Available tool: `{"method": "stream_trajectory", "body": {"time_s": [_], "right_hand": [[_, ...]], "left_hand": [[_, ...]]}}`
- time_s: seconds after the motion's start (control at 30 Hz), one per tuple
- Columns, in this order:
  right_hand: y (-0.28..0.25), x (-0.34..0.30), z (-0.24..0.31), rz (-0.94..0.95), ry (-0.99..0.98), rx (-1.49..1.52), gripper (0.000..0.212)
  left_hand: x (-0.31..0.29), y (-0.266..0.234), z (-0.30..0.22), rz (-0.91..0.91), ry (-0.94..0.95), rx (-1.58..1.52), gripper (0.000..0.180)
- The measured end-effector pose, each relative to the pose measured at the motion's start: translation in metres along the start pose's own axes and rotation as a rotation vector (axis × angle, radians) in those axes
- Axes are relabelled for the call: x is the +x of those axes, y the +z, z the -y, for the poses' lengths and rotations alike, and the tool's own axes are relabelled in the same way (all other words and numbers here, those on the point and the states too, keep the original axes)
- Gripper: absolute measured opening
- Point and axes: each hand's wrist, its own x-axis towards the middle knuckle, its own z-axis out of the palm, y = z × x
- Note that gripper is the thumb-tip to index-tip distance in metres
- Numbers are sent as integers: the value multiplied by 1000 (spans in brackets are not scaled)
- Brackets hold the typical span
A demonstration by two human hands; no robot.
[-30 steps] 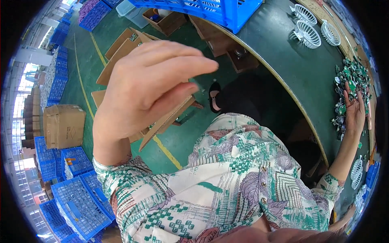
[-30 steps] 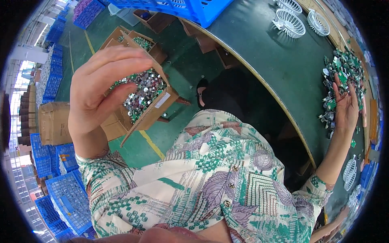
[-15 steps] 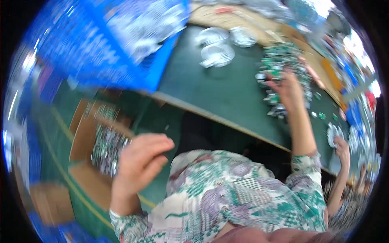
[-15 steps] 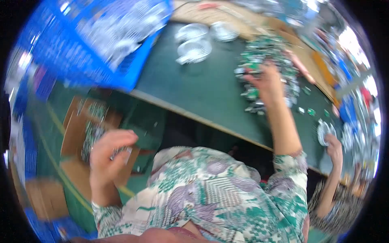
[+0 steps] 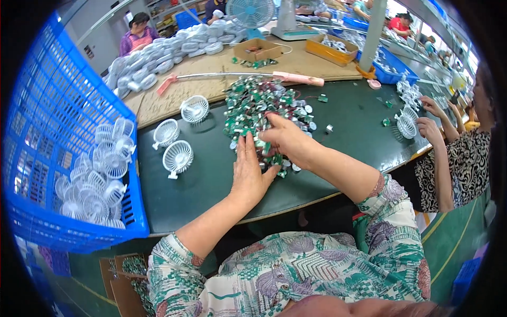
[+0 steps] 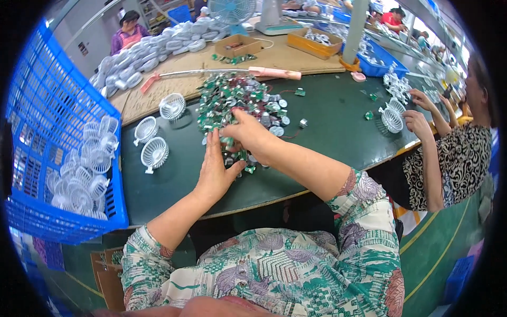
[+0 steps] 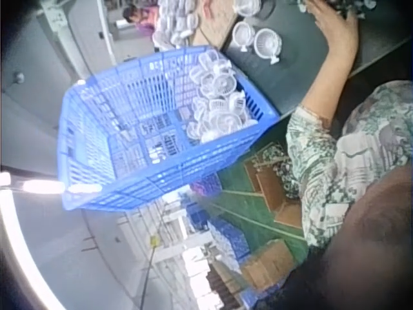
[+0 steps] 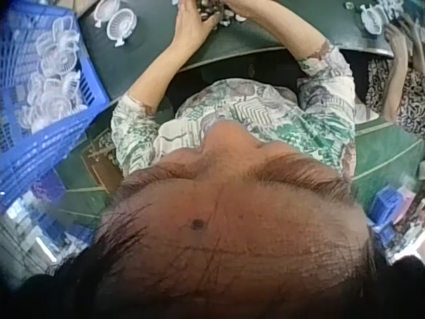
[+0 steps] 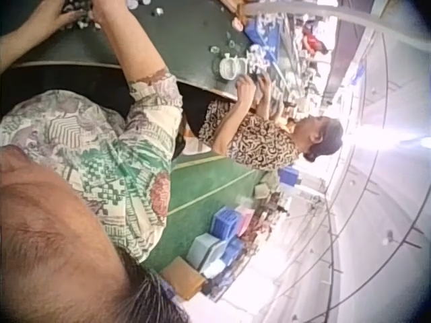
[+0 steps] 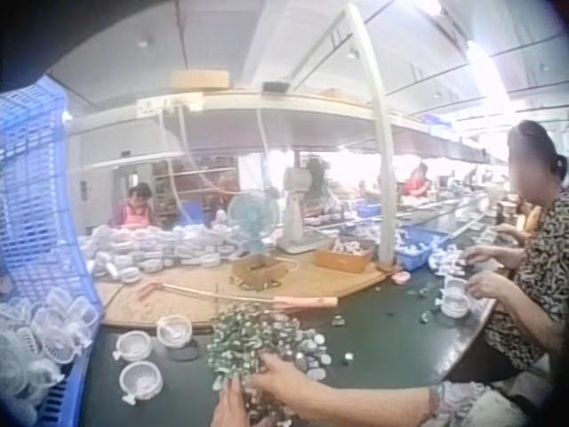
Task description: Assembling handheld electric fans by fitting motors and circuit boards into plastic housings on a production line.
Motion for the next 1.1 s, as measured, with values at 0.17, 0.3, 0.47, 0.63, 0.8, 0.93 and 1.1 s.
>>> {"method": "stream_trajectory", "body": {"time_s": [0.17,0.3,0.47,0.63,0.8,0.93,1.1], "right_hand": [[-40,-12,1,57,-222,-750,64],[-63,-11,17,-135,-432,-1188,25],[-133,76,18,-430,-678,-981,30],[-179,144,-13,-19,-494,-766,45],[-189,106,-14,-115,-448,-1005,41],[-178,47,-23,-222,-480,-1219,36],[-188,-7,-47,-338,-572,-1455,21]], "left_hand": [[35,13,23,-44,-90,135,110],[42,12,36,-86,-66,129,106],[70,0,48,-102,6,331,98],[105,-21,61,-98,2,585,92],[136,-41,92,-45,136,591,93],[129,-51,102,-101,128,391,91],[82,-107,91,-164,-6,10,86]]}}
